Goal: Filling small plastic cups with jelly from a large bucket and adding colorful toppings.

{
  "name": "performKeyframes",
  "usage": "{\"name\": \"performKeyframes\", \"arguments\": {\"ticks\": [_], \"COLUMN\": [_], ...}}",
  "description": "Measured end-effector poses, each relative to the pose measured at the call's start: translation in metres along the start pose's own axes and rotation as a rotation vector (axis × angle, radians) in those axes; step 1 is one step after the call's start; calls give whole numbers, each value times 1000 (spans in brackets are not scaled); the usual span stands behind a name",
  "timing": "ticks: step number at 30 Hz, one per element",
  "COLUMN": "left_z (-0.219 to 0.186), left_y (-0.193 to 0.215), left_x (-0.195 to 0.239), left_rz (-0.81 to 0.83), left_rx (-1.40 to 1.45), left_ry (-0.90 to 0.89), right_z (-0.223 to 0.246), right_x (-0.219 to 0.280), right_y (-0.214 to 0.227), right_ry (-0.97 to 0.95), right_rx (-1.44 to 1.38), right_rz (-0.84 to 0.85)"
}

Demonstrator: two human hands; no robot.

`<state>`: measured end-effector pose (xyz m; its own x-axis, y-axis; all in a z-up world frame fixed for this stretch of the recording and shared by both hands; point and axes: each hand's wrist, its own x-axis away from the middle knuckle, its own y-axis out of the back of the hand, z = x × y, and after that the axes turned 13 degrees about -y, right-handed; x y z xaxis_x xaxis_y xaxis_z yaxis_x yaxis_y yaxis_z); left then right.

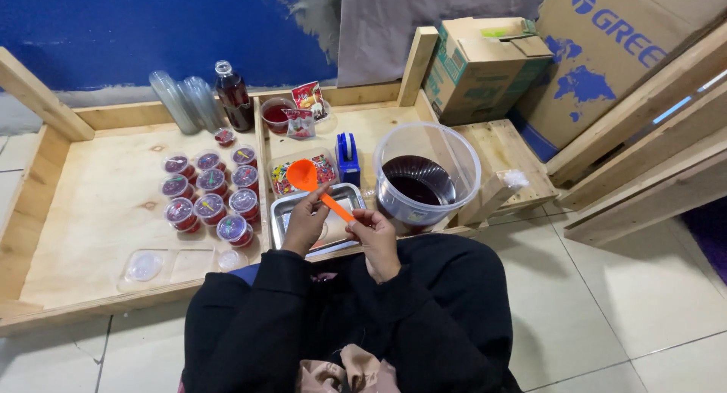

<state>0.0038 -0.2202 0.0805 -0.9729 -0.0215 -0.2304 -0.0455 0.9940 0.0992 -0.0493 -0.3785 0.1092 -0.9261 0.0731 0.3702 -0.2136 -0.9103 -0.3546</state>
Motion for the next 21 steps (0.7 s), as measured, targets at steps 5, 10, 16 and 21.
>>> {"name": "performKeyframes", "arguments": {"ticks": [5,10,16,21], "left_z": [-18,-7,14,67], "left_y": [-12,-8,1,7], "left_x": [1,-3,-11,-20], "left_rz": [23,0,-15,61], "left_rx": [69,-14,-73,-373], "left_ry": [-54,-66,-42,-100], "right_z": [32,83,129,139], "right_x": [1,-5,-42,-70], "right_y": [1,24,77,104], "right_ry": [56,191,462,562], "right_rx": [-224,-343,-255,335], "right_rz": [-57,-194,-376,-631]}}
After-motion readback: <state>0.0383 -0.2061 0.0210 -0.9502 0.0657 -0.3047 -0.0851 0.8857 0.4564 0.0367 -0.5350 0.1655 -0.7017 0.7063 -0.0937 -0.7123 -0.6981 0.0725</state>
